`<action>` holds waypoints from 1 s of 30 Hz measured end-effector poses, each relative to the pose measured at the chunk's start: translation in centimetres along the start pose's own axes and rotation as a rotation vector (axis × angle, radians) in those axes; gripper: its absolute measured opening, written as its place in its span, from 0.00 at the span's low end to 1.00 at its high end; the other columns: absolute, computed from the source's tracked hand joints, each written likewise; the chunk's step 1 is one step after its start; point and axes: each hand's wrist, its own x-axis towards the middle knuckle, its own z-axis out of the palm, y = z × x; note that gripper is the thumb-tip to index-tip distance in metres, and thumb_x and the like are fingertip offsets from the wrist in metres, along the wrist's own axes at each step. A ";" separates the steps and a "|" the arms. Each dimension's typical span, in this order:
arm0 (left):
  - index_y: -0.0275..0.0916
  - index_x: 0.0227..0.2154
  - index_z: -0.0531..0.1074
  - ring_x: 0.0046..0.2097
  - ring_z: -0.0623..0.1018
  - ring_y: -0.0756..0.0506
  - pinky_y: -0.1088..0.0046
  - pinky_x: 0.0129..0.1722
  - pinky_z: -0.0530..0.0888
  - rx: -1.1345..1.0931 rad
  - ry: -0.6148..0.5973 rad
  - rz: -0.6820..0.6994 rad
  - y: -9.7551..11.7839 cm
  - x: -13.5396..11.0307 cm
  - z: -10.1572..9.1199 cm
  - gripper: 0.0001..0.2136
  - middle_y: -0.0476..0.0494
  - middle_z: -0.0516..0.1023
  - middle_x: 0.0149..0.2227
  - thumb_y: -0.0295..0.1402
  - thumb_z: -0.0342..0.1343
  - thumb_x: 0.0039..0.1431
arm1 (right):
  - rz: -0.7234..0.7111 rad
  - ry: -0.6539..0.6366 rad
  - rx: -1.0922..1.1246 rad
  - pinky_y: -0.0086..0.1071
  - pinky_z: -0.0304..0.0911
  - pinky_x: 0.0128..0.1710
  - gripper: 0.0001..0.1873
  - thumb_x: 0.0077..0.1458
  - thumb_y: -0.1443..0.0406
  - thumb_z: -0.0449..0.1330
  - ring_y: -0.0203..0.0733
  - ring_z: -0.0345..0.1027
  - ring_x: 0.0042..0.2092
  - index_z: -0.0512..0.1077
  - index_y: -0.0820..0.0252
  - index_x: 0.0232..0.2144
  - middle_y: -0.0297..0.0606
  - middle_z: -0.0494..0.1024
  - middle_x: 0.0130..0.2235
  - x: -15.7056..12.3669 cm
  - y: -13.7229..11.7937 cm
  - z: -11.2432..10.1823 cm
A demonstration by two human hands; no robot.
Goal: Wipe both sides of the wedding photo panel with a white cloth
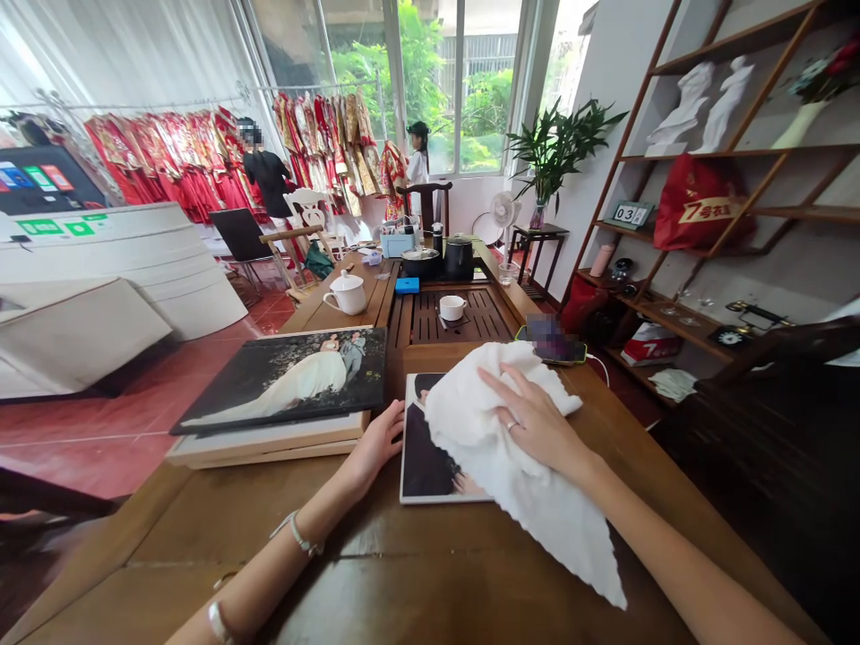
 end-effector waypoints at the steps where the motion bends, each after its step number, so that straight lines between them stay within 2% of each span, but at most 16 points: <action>1: 0.38 0.51 0.70 0.60 0.68 0.39 0.63 0.56 0.63 0.000 -0.008 0.008 -0.1 0.0 0.0 0.23 0.38 0.73 0.55 0.48 0.50 0.59 | -0.041 -0.034 -0.002 0.56 0.51 0.58 0.29 0.60 0.65 0.50 0.58 0.52 0.63 0.54 0.44 0.63 0.45 0.52 0.65 0.1 -0.7 0.0; 3: 0.38 0.52 0.70 0.59 0.69 0.38 0.62 0.57 0.62 -0.028 -0.042 0.013 -0.1 -0.3 0.0 0.24 0.39 0.75 0.54 0.48 0.51 0.58 | -0.141 -0.124 0.039 0.59 0.47 0.59 0.27 0.60 0.57 0.53 0.59 0.50 0.63 0.58 0.42 0.62 0.44 0.51 0.66 0.1 -2.3 0.1; 5: 0.36 0.52 0.70 0.57 0.71 0.37 0.62 0.57 0.63 -0.083 -0.098 -0.025 0.0 -0.6 0.2 0.26 0.39 0.77 0.52 0.49 0.51 0.58 | -0.263 -0.220 0.127 0.59 0.43 0.60 0.29 0.56 0.50 0.58 0.58 0.48 0.64 0.62 0.42 0.59 0.43 0.52 0.66 0.0 -3.6 0.1; 8: 0.34 0.53 0.70 0.55 0.73 0.35 0.61 0.56 0.65 -0.137 -0.137 -0.095 0.2 -1.0 0.5 0.28 0.38 0.78 0.50 0.50 0.49 0.59 | -0.432 -0.309 0.277 0.55 0.38 0.63 0.26 0.48 0.48 0.64 0.53 0.53 0.62 0.71 0.47 0.49 0.41 0.60 0.62 -0.4 -4.7 0.1; 10: 0.34 0.54 0.69 0.56 0.72 0.36 0.61 0.56 0.65 -0.125 -0.113 -0.063 0.2 -1.0 0.5 0.27 0.39 0.78 0.51 0.50 0.48 0.59 | -0.494 -0.319 0.358 0.51 0.40 0.63 0.19 0.46 0.50 0.67 0.50 0.59 0.57 0.74 0.52 0.38 0.40 0.68 0.55 -0.7 -4.7 0.0; 12: 0.35 0.56 0.67 0.58 0.70 0.37 0.63 0.57 0.65 -0.098 -0.064 -0.016 0.2 -0.8 0.4 0.27 0.39 0.75 0.54 0.48 0.47 0.61 | -0.503 -0.314 0.410 0.47 0.50 0.59 0.16 0.45 0.53 0.68 0.46 0.64 0.51 0.72 0.56 0.29 0.39 0.72 0.48 -0.7 -4.4 -0.3; 15: 0.34 0.58 0.63 0.61 0.66 0.40 0.64 0.57 0.64 -0.055 0.020 -0.008 0.1 -0.3 0.1 0.26 0.37 0.70 0.59 0.46 0.44 0.64 | -0.406 -0.277 0.387 0.38 0.62 0.46 0.13 0.46 0.59 0.67 0.44 0.66 0.44 0.66 0.57 0.24 0.39 0.72 0.41 -0.7 -3.4 -1.0; 19: 0.35 0.58 0.63 0.61 0.66 0.40 0.63 0.57 0.63 -0.028 0.008 -0.020 0.1 0.0 -0.2 0.25 0.35 0.69 0.59 0.46 0.41 0.65 | -0.167 -0.186 0.199 0.36 0.61 0.37 0.09 0.49 0.64 0.61 0.43 0.64 0.38 0.62 0.56 0.26 0.36 0.70 0.35 -0.6 -1.4 -2.2; 21: 0.36 0.57 0.65 0.61 0.66 0.40 0.63 0.57 0.63 -0.027 -0.003 -0.015 0.1 0.0 -0.2 0.25 0.36 0.70 0.58 0.46 0.41 0.65 | -0.016 -0.124 0.113 0.36 0.61 0.36 0.06 0.50 0.64 0.58 0.45 0.65 0.38 0.64 0.56 0.31 0.36 0.70 0.35 -0.7 -0.2 -2.5; 25: 0.36 0.56 0.65 0.61 0.66 0.40 0.63 0.57 0.63 -0.029 0.006 -0.019 0.0 0.1 -0.2 0.24 0.35 0.71 0.57 0.45 0.41 0.65 | 0.213 -0.012 -0.050 0.41 0.61 0.39 0.17 0.54 0.63 0.54 0.52 0.67 0.44 0.64 0.54 0.47 0.41 0.71 0.46 -0.8 1.7 -2.4; 28: 0.35 0.56 0.65 0.61 0.66 0.40 0.63 0.57 0.63 -0.023 0.010 -0.024 -0.1 0.2 -0.2 0.24 0.35 0.70 0.58 0.45 0.41 0.65 | 0.249 0.019 -0.123 0.45 0.62 0.41 0.19 0.57 0.61 0.51 0.56 0.66 0.46 0.63 0.55 0.51 0.45 0.69 0.48 -0.7 2.2 -1.8; 30: 0.35 0.56 0.65 0.61 0.65 0.40 0.63 0.57 0.63 -0.021 0.010 -0.021 -0.1 0.2 -0.2 0.24 0.35 0.69 0.58 0.45 0.40 0.65 | 0.184 0.035 -0.146 0.47 0.62 0.44 0.20 0.59 0.61 0.49 0.57 0.64 0.48 0.62 0.57 0.53 0.47 0.69 0.48 -0.6 2.1 -1.4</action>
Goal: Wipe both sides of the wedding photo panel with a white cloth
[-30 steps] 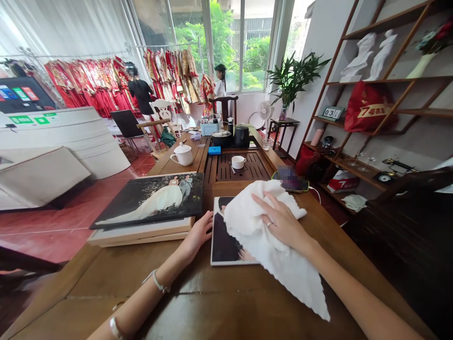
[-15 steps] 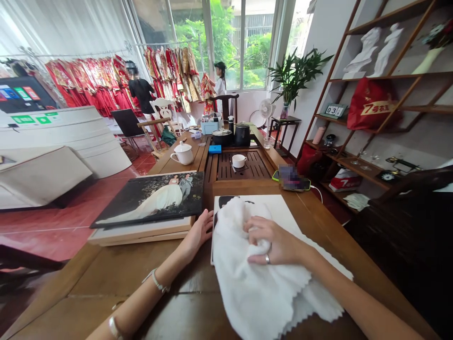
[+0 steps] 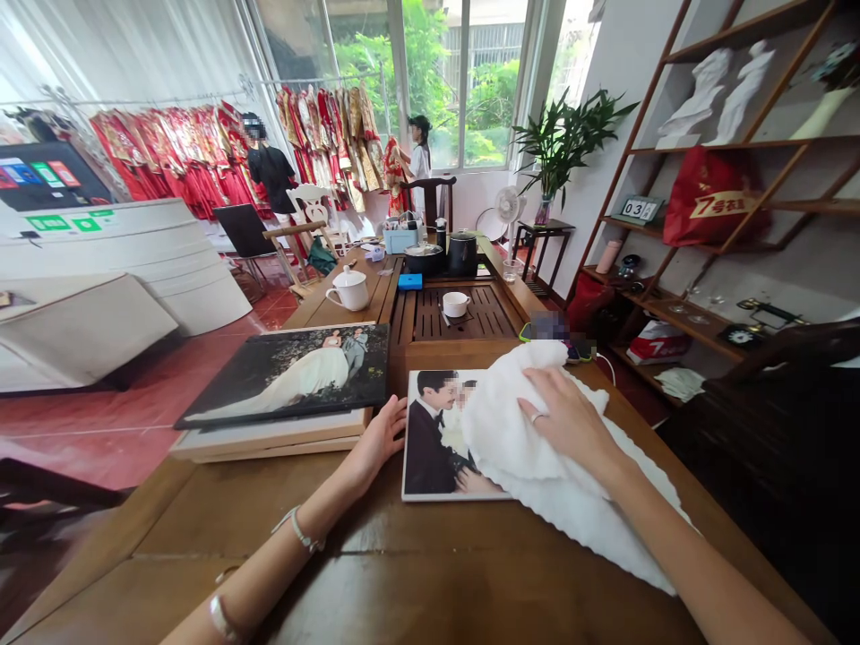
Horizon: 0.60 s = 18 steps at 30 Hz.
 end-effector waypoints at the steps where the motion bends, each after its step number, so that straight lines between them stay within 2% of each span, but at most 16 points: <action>1: 0.35 0.56 0.64 0.61 0.65 0.40 0.63 0.57 0.63 0.002 0.000 0.001 0.0 0.0 0.0 0.24 0.35 0.69 0.59 0.45 0.40 0.65 | -0.055 0.004 -0.001 0.48 0.61 0.46 0.21 0.60 0.61 0.49 0.57 0.64 0.49 0.62 0.58 0.54 0.48 0.68 0.49 0.0 -0.2 0.2; 4: 0.35 0.57 0.64 0.61 0.66 0.40 0.62 0.58 0.62 0.011 0.005 -0.001 0.2 0.0 0.2 0.24 0.35 0.69 0.59 0.44 0.40 0.66 | -0.256 -0.052 0.047 0.50 0.59 0.51 0.26 0.59 0.56 0.52 0.57 0.62 0.52 0.61 0.57 0.58 0.49 0.67 0.51 -0.3 -1.5 0.3; 8: 0.36 0.57 0.65 0.61 0.66 0.39 0.61 0.58 0.63 0.015 0.012 -0.001 0.2 -0.1 0.3 0.24 0.36 0.70 0.58 0.44 0.40 0.65 | -0.532 -0.207 0.193 0.51 0.55 0.55 0.36 0.51 0.46 0.60 0.57 0.59 0.56 0.62 0.51 0.59 0.48 0.66 0.54 -1.3 -3.8 -0.1; 12: 0.38 0.57 0.65 0.62 0.64 0.38 0.61 0.58 0.62 -0.004 -0.012 0.022 -0.1 -0.3 0.0 0.26 0.37 0.68 0.60 0.48 0.46 0.62 | -0.776 -0.248 0.316 0.50 0.52 0.57 0.35 0.47 0.46 0.64 0.55 0.58 0.56 0.66 0.48 0.56 0.45 0.67 0.54 -2.6 -5.7 -0.1; 15: 0.38 0.58 0.63 0.64 0.62 0.37 0.60 0.60 0.59 -0.027 -0.051 0.027 -0.3 -0.5 -0.1 0.28 0.38 0.67 0.61 0.50 0.48 0.60 | -0.849 -0.212 0.352 0.48 0.53 0.57 0.27 0.53 0.52 0.61 0.51 0.59 0.55 0.68 0.48 0.54 0.42 0.70 0.52 -3.0 -6.2 0.1; 18: 0.37 0.59 0.62 0.64 0.62 0.38 0.61 0.60 0.60 -0.017 -0.010 0.011 -0.1 -0.6 0.1 0.27 0.38 0.67 0.61 0.48 0.46 0.62 | -0.815 -0.194 0.347 0.45 0.56 0.56 0.22 0.56 0.57 0.59 0.48 0.61 0.53 0.69 0.50 0.53 0.42 0.71 0.50 -2.8 -5.9 0.3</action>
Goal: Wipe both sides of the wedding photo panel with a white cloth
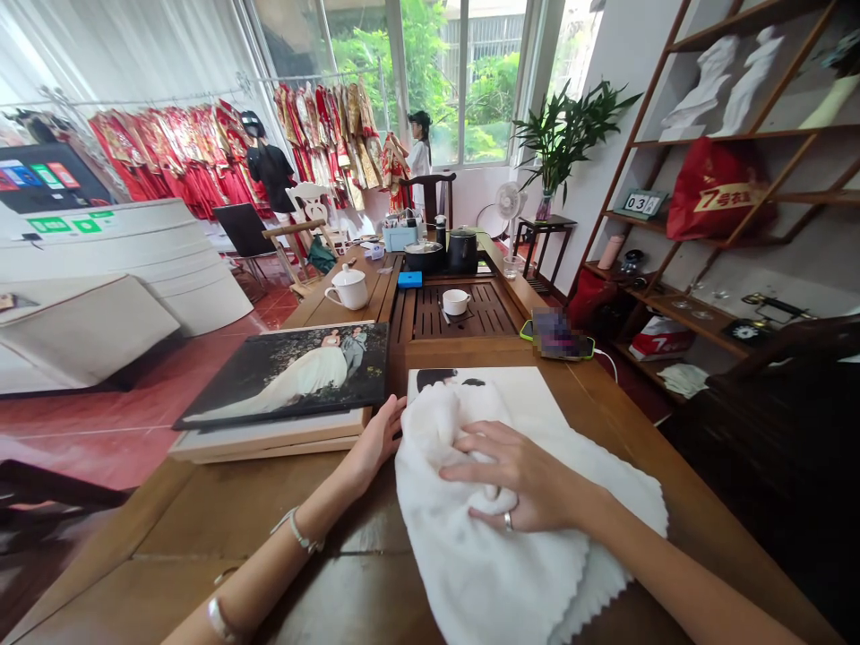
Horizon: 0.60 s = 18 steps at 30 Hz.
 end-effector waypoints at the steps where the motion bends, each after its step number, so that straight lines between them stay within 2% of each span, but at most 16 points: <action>1: 0.37 0.59 0.62 0.64 0.62 0.38 0.61 0.60 0.61 0.007 0.018 -0.008 0.1 0.0 0.1 0.27 0.38 0.66 0.61 0.47 0.45 0.63 | 0.027 0.008 -0.008 0.45 0.56 0.56 0.22 0.56 0.58 0.59 0.48 0.61 0.53 0.69 0.50 0.53 0.42 0.71 0.50 -0.1 0.2 -0.1; 7: 0.34 0.59 0.62 0.62 0.64 0.39 0.62 0.58 0.63 0.024 0.012 -0.019 0.4 0.3 0.2 0.25 0.35 0.66 0.61 0.44 0.39 0.66 | 0.246 0.068 -0.126 0.45 0.63 0.51 0.20 0.57 0.60 0.58 0.49 0.66 0.51 0.70 0.52 0.52 0.44 0.72 0.50 -0.5 1.5 -1.1; 14: 0.33 0.57 0.64 0.60 0.66 0.39 0.62 0.57 0.64 0.009 0.008 -0.008 0.1 0.6 -0.1 0.24 0.34 0.68 0.59 0.44 0.42 0.65 | 0.649 0.176 -0.361 0.46 0.66 0.46 0.21 0.58 0.61 0.54 0.52 0.67 0.47 0.70 0.55 0.53 0.44 0.73 0.49 -1.3 3.2 -1.0; 16: 0.32 0.58 0.63 0.60 0.67 0.39 0.62 0.56 0.65 0.002 0.029 -0.015 0.1 0.6 0.0 0.25 0.32 0.68 0.59 0.44 0.41 0.65 | 0.708 0.200 -0.417 0.48 0.65 0.46 0.21 0.58 0.61 0.53 0.55 0.66 0.48 0.69 0.58 0.53 0.46 0.72 0.48 -1.3 3.4 -0.9; 18: 0.31 0.58 0.61 0.60 0.67 0.39 0.62 0.56 0.65 0.001 0.039 -0.016 0.2 0.6 0.0 0.25 0.31 0.67 0.59 0.43 0.41 0.65 | 0.703 0.208 -0.429 0.50 0.64 0.47 0.21 0.59 0.62 0.53 0.56 0.65 0.48 0.69 0.60 0.53 0.48 0.72 0.48 -1.2 3.2 -0.8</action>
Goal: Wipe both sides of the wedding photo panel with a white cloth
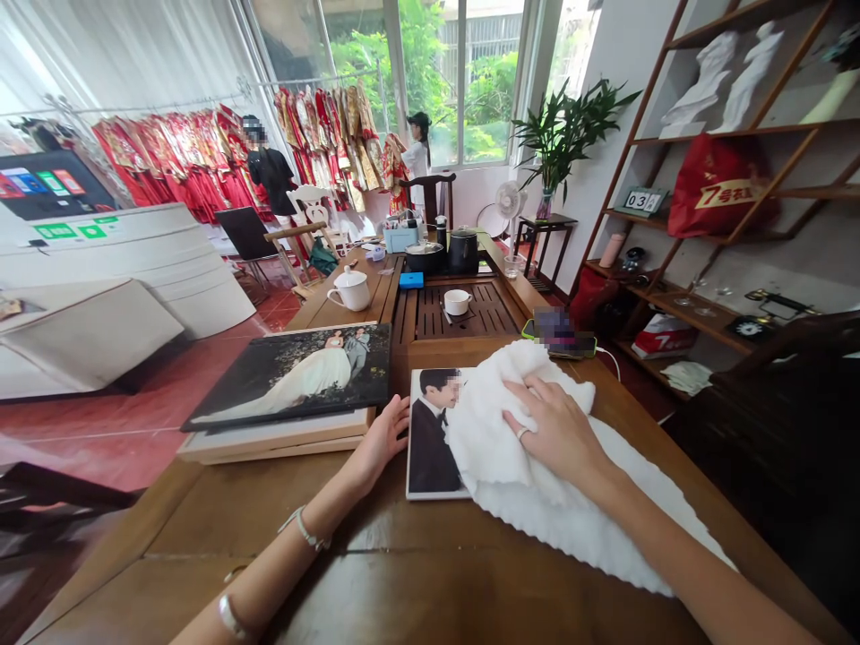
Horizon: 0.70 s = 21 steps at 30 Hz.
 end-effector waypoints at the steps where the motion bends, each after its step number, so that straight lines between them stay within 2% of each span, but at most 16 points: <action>1: 0.31 0.59 0.61 0.61 0.66 0.39 0.62 0.56 0.65 0.001 0.000 0.001 0.0 0.0 0.0 0.25 0.32 0.67 0.60 0.43 0.41 0.65 | -0.033 -0.007 0.027 0.49 0.64 0.47 0.21 0.59 0.61 0.53 0.56 0.65 0.48 0.68 0.60 0.54 0.48 0.71 0.48 -0.1 -0.3 -0.1; 3: 0.32 0.58 0.62 0.61 0.66 0.39 0.62 0.57 0.65 0.005 -0.001 0.001 0.0 -0.1 0.1 0.25 0.33 0.67 0.60 0.44 0.42 0.65 | -0.171 -0.056 0.130 0.48 0.63 0.49 0.23 0.58 0.60 0.55 0.54 0.64 0.50 0.67 0.57 0.55 0.48 0.70 0.50 -0.4 -1.1 -0.6; 7: 0.36 0.56 0.66 0.62 0.65 0.38 0.61 0.59 0.62 -0.022 -0.024 0.010 -0.1 -0.4 0.1 0.24 0.37 0.69 0.59 0.46 0.45 0.63 | -0.578 -0.203 0.369 0.47 0.57 0.56 0.28 0.54 0.55 0.61 0.51 0.60 0.56 0.65 0.44 0.57 0.43 0.67 0.54 -1.2 -3.0 -1.4; 10: 0.36 0.55 0.67 0.62 0.65 0.38 0.62 0.60 0.60 -0.059 -0.087 0.022 -0.2 -0.6 0.2 0.24 0.39 0.70 0.59 0.47 0.46 0.62 | -0.727 -0.220 0.434 0.47 0.54 0.57 0.24 0.54 0.55 0.61 0.49 0.60 0.56 0.67 0.41 0.54 0.39 0.68 0.54 -1.7 -3.9 -1.2; 12: 0.36 0.56 0.66 0.63 0.65 0.38 0.62 0.60 0.60 -0.053 -0.083 0.018 -0.2 -0.6 0.2 0.24 0.40 0.69 0.59 0.46 0.45 0.63 | -0.707 -0.196 0.427 0.47 0.55 0.56 0.22 0.56 0.57 0.60 0.48 0.61 0.54 0.68 0.42 0.53 0.39 0.69 0.53 -1.7 -4.1 -0.9; 14: 0.36 0.57 0.64 0.63 0.63 0.39 0.62 0.60 0.61 -0.029 -0.038 0.006 -0.1 -0.6 0.2 0.24 0.39 0.67 0.60 0.46 0.44 0.64 | -0.624 -0.172 0.406 0.45 0.59 0.53 0.21 0.58 0.59 0.58 0.47 0.63 0.52 0.68 0.45 0.54 0.41 0.71 0.51 -1.5 -3.8 -0.6; 17: 0.35 0.57 0.63 0.64 0.63 0.39 0.62 0.59 0.63 0.000 -0.002 -0.004 0.0 -0.4 0.2 0.24 0.36 0.65 0.62 0.45 0.41 0.65 | -0.434 -0.140 0.324 0.43 0.63 0.49 0.19 0.59 0.61 0.56 0.47 0.66 0.50 0.69 0.49 0.53 0.42 0.72 0.49 -0.8 -2.7 -0.5; 21: 0.34 0.57 0.64 0.62 0.65 0.39 0.61 0.58 0.63 0.008 -0.022 -0.004 0.1 -0.2 0.2 0.24 0.34 0.67 0.60 0.43 0.40 0.65 | -0.148 -0.150 0.162 0.44 0.65 0.45 0.17 0.57 0.63 0.55 0.50 0.67 0.47 0.70 0.53 0.49 0.42 0.73 0.49 0.0 -0.3 -1.3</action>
